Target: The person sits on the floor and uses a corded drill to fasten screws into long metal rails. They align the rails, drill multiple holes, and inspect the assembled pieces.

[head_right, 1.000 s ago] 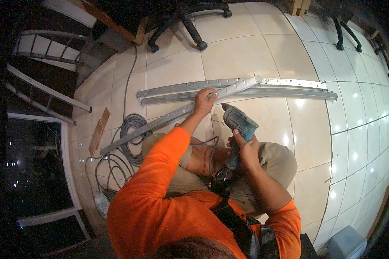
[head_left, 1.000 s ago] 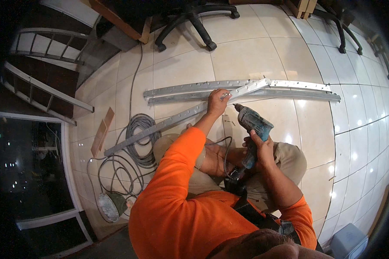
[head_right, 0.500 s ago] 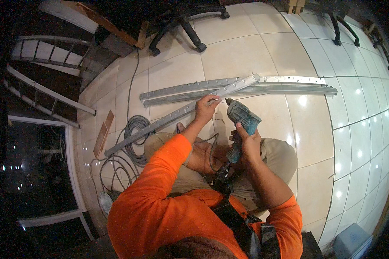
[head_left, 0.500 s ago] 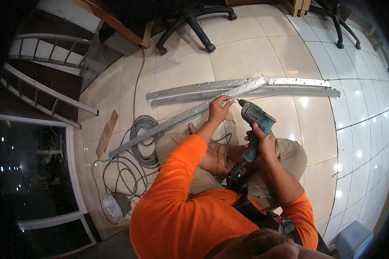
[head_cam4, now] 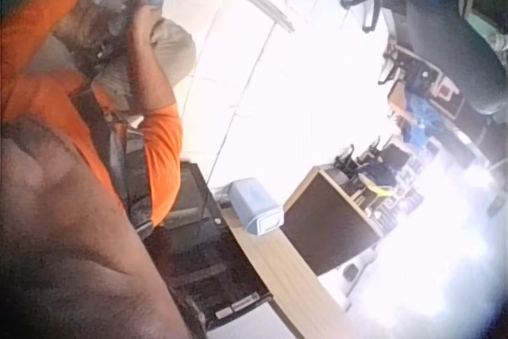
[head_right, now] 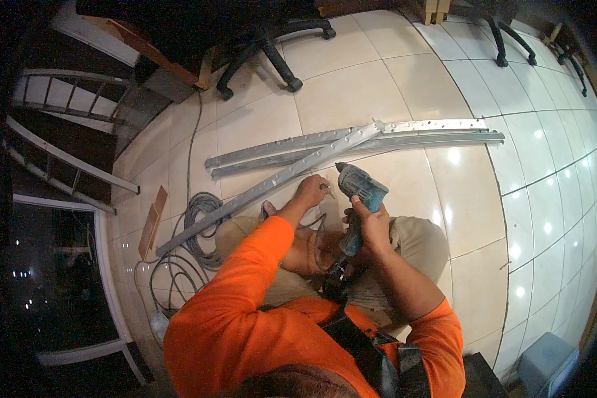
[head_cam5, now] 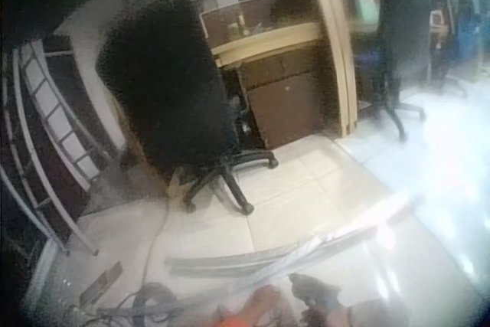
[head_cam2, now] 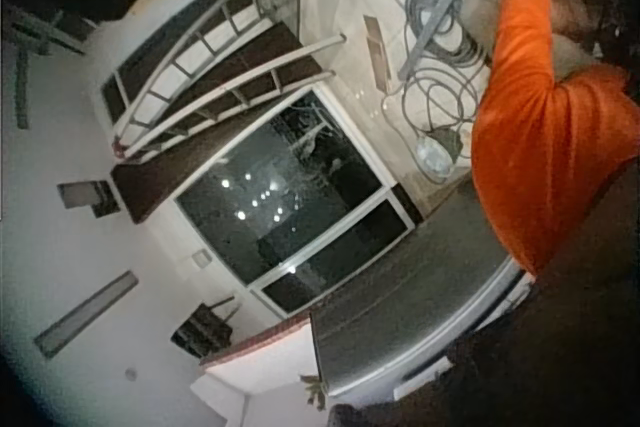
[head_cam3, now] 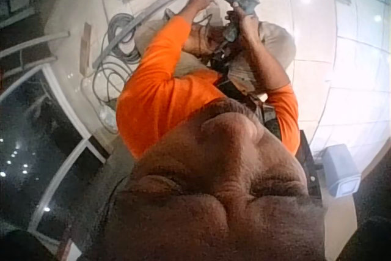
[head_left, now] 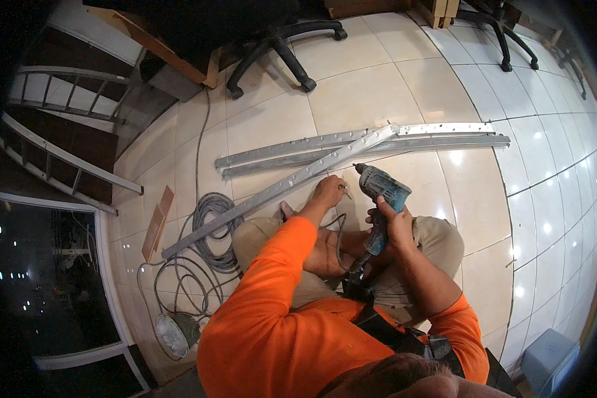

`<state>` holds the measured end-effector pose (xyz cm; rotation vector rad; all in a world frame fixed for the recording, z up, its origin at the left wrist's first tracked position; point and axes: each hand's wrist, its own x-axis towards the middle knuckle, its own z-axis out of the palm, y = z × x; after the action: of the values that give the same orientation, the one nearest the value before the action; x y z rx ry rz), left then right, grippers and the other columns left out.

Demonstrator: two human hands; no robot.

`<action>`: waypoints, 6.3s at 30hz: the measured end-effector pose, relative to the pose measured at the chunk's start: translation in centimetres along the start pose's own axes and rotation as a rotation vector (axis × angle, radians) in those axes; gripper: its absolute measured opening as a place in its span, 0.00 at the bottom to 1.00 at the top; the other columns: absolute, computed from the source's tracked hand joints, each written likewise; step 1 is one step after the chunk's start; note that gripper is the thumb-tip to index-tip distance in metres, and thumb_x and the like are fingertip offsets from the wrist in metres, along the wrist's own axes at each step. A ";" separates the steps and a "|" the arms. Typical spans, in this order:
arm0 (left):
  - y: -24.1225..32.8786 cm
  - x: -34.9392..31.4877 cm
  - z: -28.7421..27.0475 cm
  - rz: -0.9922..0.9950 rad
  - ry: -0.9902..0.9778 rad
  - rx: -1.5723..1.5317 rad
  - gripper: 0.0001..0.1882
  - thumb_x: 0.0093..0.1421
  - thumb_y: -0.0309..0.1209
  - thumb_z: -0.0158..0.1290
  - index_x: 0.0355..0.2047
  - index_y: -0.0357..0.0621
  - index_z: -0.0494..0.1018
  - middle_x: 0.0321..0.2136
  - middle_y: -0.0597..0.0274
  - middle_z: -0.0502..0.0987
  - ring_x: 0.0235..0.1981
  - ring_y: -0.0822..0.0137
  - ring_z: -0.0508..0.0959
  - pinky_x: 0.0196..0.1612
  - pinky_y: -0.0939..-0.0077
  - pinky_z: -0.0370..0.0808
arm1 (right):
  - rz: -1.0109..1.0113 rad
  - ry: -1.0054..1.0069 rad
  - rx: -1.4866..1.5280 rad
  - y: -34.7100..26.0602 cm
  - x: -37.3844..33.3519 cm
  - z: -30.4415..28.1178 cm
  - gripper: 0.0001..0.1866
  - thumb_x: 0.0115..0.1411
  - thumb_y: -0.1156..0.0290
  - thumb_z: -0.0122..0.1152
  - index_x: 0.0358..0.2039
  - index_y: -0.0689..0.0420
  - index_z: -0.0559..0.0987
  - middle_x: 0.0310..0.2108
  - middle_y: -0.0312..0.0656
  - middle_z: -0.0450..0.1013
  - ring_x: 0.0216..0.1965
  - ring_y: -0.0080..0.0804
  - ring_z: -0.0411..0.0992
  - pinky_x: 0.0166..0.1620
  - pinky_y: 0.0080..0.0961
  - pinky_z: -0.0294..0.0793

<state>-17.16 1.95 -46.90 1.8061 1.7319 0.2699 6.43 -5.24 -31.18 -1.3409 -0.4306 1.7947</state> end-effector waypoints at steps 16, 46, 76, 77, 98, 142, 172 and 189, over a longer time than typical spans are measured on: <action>-1.7 1.1 -8.5 -0.231 0.055 0.367 0.44 0.49 0.38 0.72 0.66 0.49 0.66 0.57 0.48 0.74 0.60 0.46 0.73 0.62 0.54 0.71 | -0.036 0.034 -0.013 0.4 0.3 0.1 0.20 0.64 0.61 0.69 0.49 0.59 0.73 0.31 0.45 0.77 0.28 0.36 0.79 0.25 0.35 0.79; 3.0 2.9 -9.6 0.017 -0.041 0.260 0.18 0.54 0.25 0.56 0.46 0.46 0.82 0.43 0.44 0.83 0.46 0.43 0.83 0.49 0.50 0.80 | -0.006 0.089 -0.069 0.6 1.2 -0.4 0.25 0.65 0.54 0.67 0.51 0.60 0.74 0.35 0.46 0.79 0.31 0.36 0.78 0.29 0.33 0.78; -2.5 -4.2 -19.2 -0.080 0.018 0.306 0.28 0.57 0.30 0.58 0.60 0.59 0.76 0.53 0.44 0.79 0.56 0.44 0.77 0.61 0.55 0.74 | -0.430 0.351 -0.028 1.4 3.0 1.1 0.27 0.65 0.60 0.68 0.57 0.56 0.66 0.32 0.40 0.74 0.29 0.29 0.74 0.26 0.29 0.78; -2.7 -4.1 -19.1 -0.071 0.022 0.284 0.28 0.57 0.30 0.58 0.60 0.58 0.76 0.54 0.44 0.78 0.56 0.44 0.77 0.61 0.55 0.74 | -0.444 0.378 -0.029 1.3 3.5 1.0 0.27 0.65 0.59 0.69 0.55 0.55 0.66 0.33 0.40 0.75 0.29 0.29 0.75 0.27 0.30 0.78; -0.9 -6.5 -20.7 -0.028 0.068 0.280 0.27 0.56 0.35 0.60 0.58 0.61 0.78 0.52 0.46 0.80 0.55 0.45 0.78 0.59 0.54 0.75 | -0.367 0.839 -1.133 2.8 14.5 0.5 0.53 0.57 0.67 0.66 0.77 0.52 0.44 0.45 0.62 0.72 0.48 0.61 0.73 0.54 0.50 0.74; 2.7 -10.9 -19.2 0.047 -0.030 -0.046 0.31 0.55 0.34 0.68 0.60 0.46 0.76 0.51 0.49 0.82 0.44 0.62 0.85 0.46 0.70 0.80 | -0.785 0.051 0.256 -1.3 8.5 2.6 0.29 0.73 0.46 0.50 0.54 0.62 0.76 0.43 0.41 0.78 0.43 0.31 0.78 0.48 0.29 0.80; 3.9 -11.6 -17.0 0.155 0.008 -0.073 0.25 0.56 0.35 0.64 0.56 0.56 0.79 0.41 0.46 0.83 0.40 0.47 0.84 0.44 0.61 0.80 | -0.494 0.149 0.686 -4.2 7.4 2.6 0.28 0.71 0.41 0.51 0.50 0.56 0.75 0.39 0.39 0.74 0.41 0.35 0.73 0.47 0.40 0.74; 2.3 -11.2 -16.6 0.114 -0.056 -0.130 0.27 0.56 0.38 0.67 0.58 0.56 0.78 0.41 0.46 0.83 0.34 0.52 0.84 0.41 0.64 0.80 | -0.497 -0.211 0.913 -2.1 6.8 1.5 0.23 0.69 0.56 0.61 0.54 0.61 0.72 0.47 0.46 0.74 0.52 0.42 0.73 0.59 0.45 0.71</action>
<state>-25.65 -3.96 -29.56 1.8028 1.5399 0.3666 5.36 1.59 -33.44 -0.3649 -0.0116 1.4158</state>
